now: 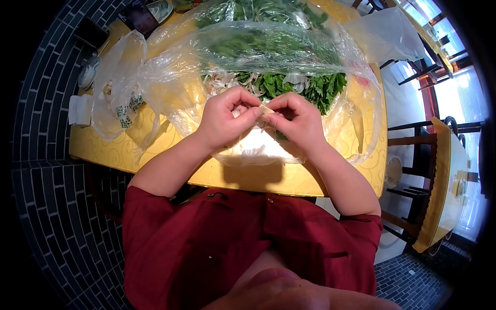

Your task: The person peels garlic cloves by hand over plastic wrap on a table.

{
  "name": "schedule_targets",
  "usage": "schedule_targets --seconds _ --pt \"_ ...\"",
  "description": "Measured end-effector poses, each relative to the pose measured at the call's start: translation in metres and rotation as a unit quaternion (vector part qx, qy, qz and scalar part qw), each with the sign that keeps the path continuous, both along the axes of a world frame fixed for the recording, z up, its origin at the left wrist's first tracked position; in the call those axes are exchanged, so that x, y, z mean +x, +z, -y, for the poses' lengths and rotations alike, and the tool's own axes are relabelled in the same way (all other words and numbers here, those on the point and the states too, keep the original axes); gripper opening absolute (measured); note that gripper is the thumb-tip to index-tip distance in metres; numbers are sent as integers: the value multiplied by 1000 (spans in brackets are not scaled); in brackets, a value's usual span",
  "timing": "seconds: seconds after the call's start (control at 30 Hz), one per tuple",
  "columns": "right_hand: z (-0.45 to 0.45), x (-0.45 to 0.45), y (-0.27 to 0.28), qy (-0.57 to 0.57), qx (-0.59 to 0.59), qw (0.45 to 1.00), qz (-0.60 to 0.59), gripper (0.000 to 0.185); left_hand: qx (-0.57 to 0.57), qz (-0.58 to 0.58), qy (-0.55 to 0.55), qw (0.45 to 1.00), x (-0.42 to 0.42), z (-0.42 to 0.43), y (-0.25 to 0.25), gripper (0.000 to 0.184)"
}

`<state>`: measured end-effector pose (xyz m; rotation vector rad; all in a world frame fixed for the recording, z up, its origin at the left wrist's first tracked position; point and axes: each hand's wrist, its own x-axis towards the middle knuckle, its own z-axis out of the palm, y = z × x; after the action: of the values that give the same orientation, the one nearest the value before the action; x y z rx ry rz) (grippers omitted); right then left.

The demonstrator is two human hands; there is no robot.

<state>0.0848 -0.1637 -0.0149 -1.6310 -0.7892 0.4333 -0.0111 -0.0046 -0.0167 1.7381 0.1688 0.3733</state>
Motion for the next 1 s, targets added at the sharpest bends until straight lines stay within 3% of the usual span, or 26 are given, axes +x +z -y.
schedule_targets --seconds 1.0 --pt "-1 0 -6 1 26 1000 -7 16 18 5 -34 999 0 -2 0 13"
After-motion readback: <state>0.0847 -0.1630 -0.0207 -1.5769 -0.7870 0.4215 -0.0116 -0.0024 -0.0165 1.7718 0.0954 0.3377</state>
